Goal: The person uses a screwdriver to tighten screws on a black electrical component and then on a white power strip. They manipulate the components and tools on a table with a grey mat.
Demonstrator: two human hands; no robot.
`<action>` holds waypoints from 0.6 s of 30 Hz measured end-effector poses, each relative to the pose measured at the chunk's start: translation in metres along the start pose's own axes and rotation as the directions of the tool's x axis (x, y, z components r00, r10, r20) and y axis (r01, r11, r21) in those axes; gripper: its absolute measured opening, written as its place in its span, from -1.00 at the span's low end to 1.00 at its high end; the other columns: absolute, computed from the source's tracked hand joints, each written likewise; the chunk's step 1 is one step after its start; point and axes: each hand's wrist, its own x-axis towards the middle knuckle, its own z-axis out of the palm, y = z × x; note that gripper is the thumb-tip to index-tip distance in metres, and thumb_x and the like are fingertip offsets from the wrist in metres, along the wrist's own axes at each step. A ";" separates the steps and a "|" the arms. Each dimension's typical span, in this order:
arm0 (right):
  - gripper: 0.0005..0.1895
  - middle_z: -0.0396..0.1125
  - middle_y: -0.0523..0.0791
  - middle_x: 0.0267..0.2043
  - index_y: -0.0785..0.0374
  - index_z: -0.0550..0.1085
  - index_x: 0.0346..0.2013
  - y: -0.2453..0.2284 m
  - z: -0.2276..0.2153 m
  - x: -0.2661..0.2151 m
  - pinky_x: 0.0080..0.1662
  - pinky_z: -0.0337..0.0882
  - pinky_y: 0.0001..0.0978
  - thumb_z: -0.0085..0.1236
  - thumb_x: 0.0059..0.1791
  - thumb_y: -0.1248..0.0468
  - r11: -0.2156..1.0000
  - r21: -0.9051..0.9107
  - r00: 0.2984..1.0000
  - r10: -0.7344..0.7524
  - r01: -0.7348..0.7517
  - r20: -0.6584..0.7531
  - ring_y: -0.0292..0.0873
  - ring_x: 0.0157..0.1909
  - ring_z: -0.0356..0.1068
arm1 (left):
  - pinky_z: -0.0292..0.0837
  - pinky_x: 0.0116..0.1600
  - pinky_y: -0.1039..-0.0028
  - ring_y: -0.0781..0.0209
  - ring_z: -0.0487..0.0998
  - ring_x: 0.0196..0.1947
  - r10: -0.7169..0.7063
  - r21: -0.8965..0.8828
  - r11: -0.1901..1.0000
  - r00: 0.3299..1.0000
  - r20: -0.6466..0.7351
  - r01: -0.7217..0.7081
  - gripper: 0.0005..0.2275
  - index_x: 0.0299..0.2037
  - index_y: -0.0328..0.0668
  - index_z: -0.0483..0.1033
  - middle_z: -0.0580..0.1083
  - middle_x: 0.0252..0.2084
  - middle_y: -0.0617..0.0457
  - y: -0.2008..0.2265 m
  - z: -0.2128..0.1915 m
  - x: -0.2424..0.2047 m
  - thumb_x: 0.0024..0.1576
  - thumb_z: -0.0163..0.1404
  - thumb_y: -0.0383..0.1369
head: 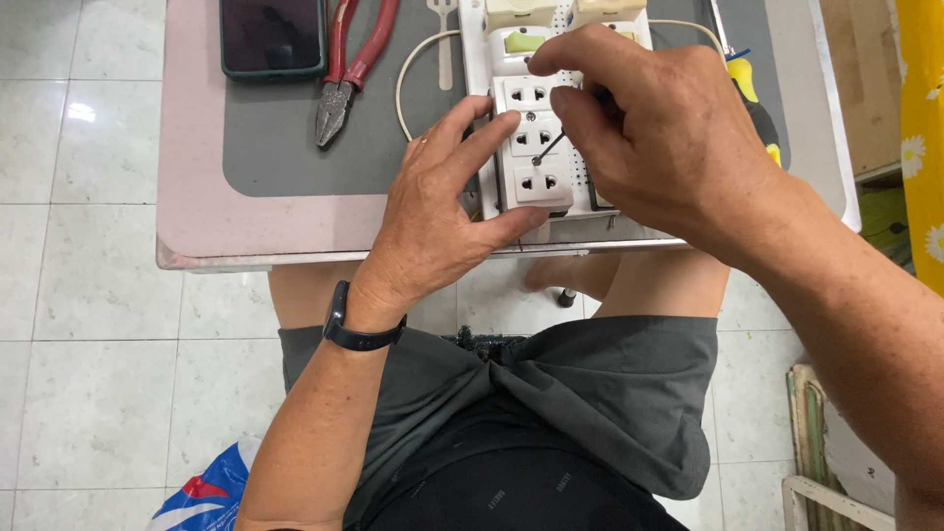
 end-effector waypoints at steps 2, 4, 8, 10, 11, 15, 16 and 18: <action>-0.76 0.18 -0.08 -0.68 0.32 0.46 0.00 0.000 0.000 0.002 -0.44 0.13 -0.15 -0.05 0.06 0.48 1.000 -0.017 1.000 0.019 -0.018 0.011 0.03 -0.66 0.10 | 0.15 0.35 0.02 -0.08 0.27 0.36 0.014 0.000 1.000 1.000 -0.003 -0.014 -0.37 0.28 0.01 0.23 0.22 0.33 -0.08 0.000 -0.001 0.000 0.06 0.25 -0.09; -0.73 0.24 -0.09 -0.65 0.25 0.47 0.01 0.000 -0.001 0.005 -0.36 0.20 -0.15 -0.09 0.04 0.41 0.984 0.032 0.984 0.172 -0.174 0.050 0.03 -0.57 0.24 | 0.12 0.36 0.05 -0.06 0.26 0.35 -0.007 0.000 1.000 1.000 0.009 0.007 -0.37 0.26 -0.08 0.27 0.23 0.32 -0.09 0.003 -0.003 0.001 0.02 0.26 -0.12; -0.79 0.33 -0.12 -0.45 0.28 0.47 -0.05 0.010 0.002 0.001 -0.28 0.23 -0.33 -0.08 0.07 0.38 0.934 0.177 0.950 0.304 -0.311 0.066 -0.21 -0.40 0.27 | 0.12 0.34 0.06 -0.06 0.26 0.33 -0.025 -0.003 1.000 0.999 0.022 0.025 -0.38 0.25 -0.12 0.29 0.22 0.31 -0.09 0.004 -0.004 0.003 0.02 0.24 -0.11; -0.83 0.32 -0.10 -0.47 0.26 0.47 -0.04 0.012 0.004 -0.005 -0.30 0.22 -0.31 0.01 0.09 0.37 0.955 0.140 0.965 0.258 -0.261 0.041 -0.19 -0.45 0.25 | 0.13 0.35 0.06 -0.07 0.27 0.33 -0.009 0.010 1.000 1.000 0.018 0.009 -0.37 0.26 -0.09 0.28 0.22 0.31 -0.08 0.002 -0.003 0.002 0.02 0.26 -0.11; -0.83 0.32 -0.10 -0.47 0.26 0.47 -0.04 0.010 0.004 -0.007 -0.30 0.22 -0.31 0.01 0.09 0.37 0.955 0.140 0.965 0.258 -0.262 0.042 -0.19 -0.45 0.25 | 0.13 0.35 0.06 -0.07 0.27 0.33 -0.010 0.009 1.000 1.000 0.019 0.010 -0.37 0.26 -0.09 0.28 0.22 0.31 -0.08 0.001 -0.001 0.001 0.02 0.26 -0.11; -0.90 0.37 -0.03 -0.49 0.34 0.48 -0.05 0.002 0.000 -0.002 -0.48 0.19 -0.08 0.07 0.14 0.41 0.989 -0.105 0.995 -0.099 0.101 0.017 0.13 -0.55 0.30 | 0.19 0.34 0.02 -0.09 0.30 0.35 0.041 0.036 0.999 0.999 -0.020 -0.040 -0.37 0.29 -0.02 0.21 0.22 0.34 -0.12 -0.001 0.004 -0.003 0.08 0.25 -0.09; -0.85 0.33 -0.01 -0.59 0.34 0.49 -0.05 0.000 -0.002 0.003 -0.53 0.17 -0.03 -0.01 0.12 0.45 0.980 -0.115 0.985 -0.158 0.165 0.066 0.16 -0.58 0.30 | 0.20 0.33 0.02 -0.09 0.31 0.35 0.045 0.053 0.998 0.999 -0.020 -0.044 -0.37 0.30 0.00 0.18 0.22 0.34 -0.13 -0.001 0.004 -0.003 0.09 0.24 -0.10; -0.83 0.23 -0.03 -0.68 0.33 0.44 -0.05 -0.001 -0.005 0.013 -0.52 0.15 -0.03 -0.07 0.09 0.46 0.986 -0.070 0.982 -0.144 0.153 0.124 0.16 -0.64 0.23 | 0.19 0.34 0.02 -0.08 0.31 0.36 0.042 0.054 0.998 0.999 -0.010 -0.042 -0.36 0.31 0.04 0.16 0.21 0.35 -0.10 0.002 0.004 -0.004 0.10 0.24 -0.11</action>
